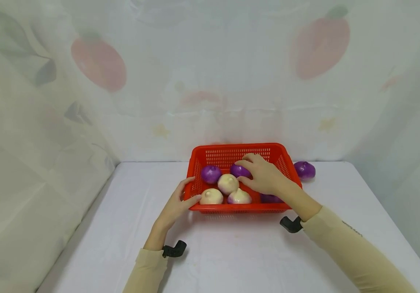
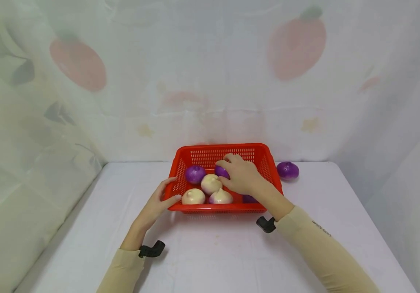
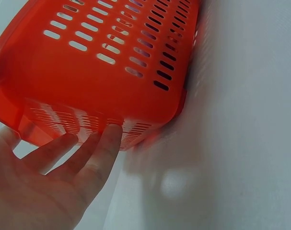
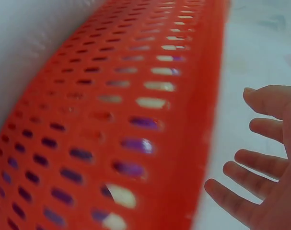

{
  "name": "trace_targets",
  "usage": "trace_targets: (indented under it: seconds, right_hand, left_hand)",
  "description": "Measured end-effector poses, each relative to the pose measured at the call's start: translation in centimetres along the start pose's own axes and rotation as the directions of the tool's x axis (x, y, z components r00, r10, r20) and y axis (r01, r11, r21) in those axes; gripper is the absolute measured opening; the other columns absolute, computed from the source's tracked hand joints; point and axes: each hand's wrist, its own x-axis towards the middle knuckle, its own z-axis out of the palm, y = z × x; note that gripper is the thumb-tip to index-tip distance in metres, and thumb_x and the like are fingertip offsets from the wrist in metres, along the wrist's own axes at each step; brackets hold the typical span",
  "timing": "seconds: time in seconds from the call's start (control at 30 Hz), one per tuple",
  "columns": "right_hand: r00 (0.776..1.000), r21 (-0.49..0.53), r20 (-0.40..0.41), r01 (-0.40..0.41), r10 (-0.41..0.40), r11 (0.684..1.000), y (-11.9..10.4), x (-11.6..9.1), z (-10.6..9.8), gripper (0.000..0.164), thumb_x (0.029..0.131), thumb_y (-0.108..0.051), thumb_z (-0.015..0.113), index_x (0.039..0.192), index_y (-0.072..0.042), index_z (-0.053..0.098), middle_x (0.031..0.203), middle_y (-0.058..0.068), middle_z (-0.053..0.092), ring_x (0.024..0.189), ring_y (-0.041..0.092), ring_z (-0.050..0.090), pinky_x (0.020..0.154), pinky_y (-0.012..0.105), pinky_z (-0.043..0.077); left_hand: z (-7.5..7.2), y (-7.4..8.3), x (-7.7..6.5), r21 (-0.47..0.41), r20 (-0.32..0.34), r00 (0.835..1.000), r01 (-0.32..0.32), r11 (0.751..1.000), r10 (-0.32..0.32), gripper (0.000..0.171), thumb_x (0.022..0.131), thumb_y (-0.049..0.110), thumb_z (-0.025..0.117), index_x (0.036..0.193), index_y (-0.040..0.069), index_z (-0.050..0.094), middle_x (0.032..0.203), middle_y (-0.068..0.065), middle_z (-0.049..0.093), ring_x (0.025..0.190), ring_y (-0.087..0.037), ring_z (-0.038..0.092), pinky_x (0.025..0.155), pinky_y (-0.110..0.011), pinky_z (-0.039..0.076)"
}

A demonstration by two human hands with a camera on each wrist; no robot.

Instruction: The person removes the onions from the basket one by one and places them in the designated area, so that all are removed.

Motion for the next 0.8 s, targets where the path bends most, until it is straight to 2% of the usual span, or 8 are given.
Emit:
trace_targets:
  seconds: [0.2, 0.43, 0.63, 0.8]
  right_hand:
    - [1.0, -0.051, 0.0, 0.002, -0.002, 0.999, 0.1, 0.7, 1.8, 0.045, 0.096, -0.038, 0.069, 0.136, -0.018, 0.065, 0.133, 0.01, 0.056, 0.121, 0.03, 0.055, 0.095, 0.058, 0.048]
    - [0.999, -0.007, -0.003, 0.037, -0.037, 0.999, 0.0, 1.7, 3.0, 0.043, 0.096, -0.033, 0.069, 0.134, -0.013, 0.065, 0.131, 0.014, 0.057, 0.12, 0.033, 0.055, 0.097, 0.056, 0.05]
    - [0.996, -0.017, 0.087, 0.03, -0.028, 0.999, -0.4, 2.6, 4.0, 0.045, 0.099, -0.034, 0.064, 0.138, -0.013, 0.062, 0.137, 0.016, 0.054, 0.124, 0.038, 0.051, 0.099, 0.055, 0.049]
    - [0.988, -0.073, 0.156, 0.022, -0.01, 0.997, -1.0, 3.4, 5.0, 0.047, 0.098, -0.037, 0.063, 0.14, -0.017, 0.062, 0.135, 0.012, 0.054, 0.12, 0.033, 0.05, 0.096, 0.049, 0.051]
  left_hand:
    - [0.3, -0.1, 0.1, -0.001, 0.002, 1.0, 0.007, 1.0, -0.007, 0.07, 0.094, 0.034, 0.074, 0.154, 0.027, 0.039, 0.157, -0.013, 0.039, 0.136, -0.036, 0.048, 0.108, -0.057, 0.042]
    - [0.3, -0.1, 0.1, -0.002, -0.004, 1.0, -0.001, 1.0, 0.001, 0.074, 0.093, 0.034, 0.074, 0.156, 0.023, 0.037, 0.156, -0.014, 0.04, 0.135, -0.037, 0.049, 0.107, -0.056, 0.043]
    - [0.2, -0.3, 0.1, 0.004, -0.011, 1.0, -0.009, 1.0, 0.009, 0.073, 0.094, 0.032, 0.074, 0.156, 0.022, 0.037, 0.157, -0.014, 0.039, 0.135, -0.036, 0.049, 0.107, -0.056, 0.044]
    - [0.2, -0.3, 0.1, 0.01, -0.016, 1.0, 0.005, 1.0, -0.005, 0.072, 0.094, 0.032, 0.074, 0.156, 0.024, 0.038, 0.158, -0.012, 0.038, 0.136, -0.035, 0.048, 0.108, -0.057, 0.043]
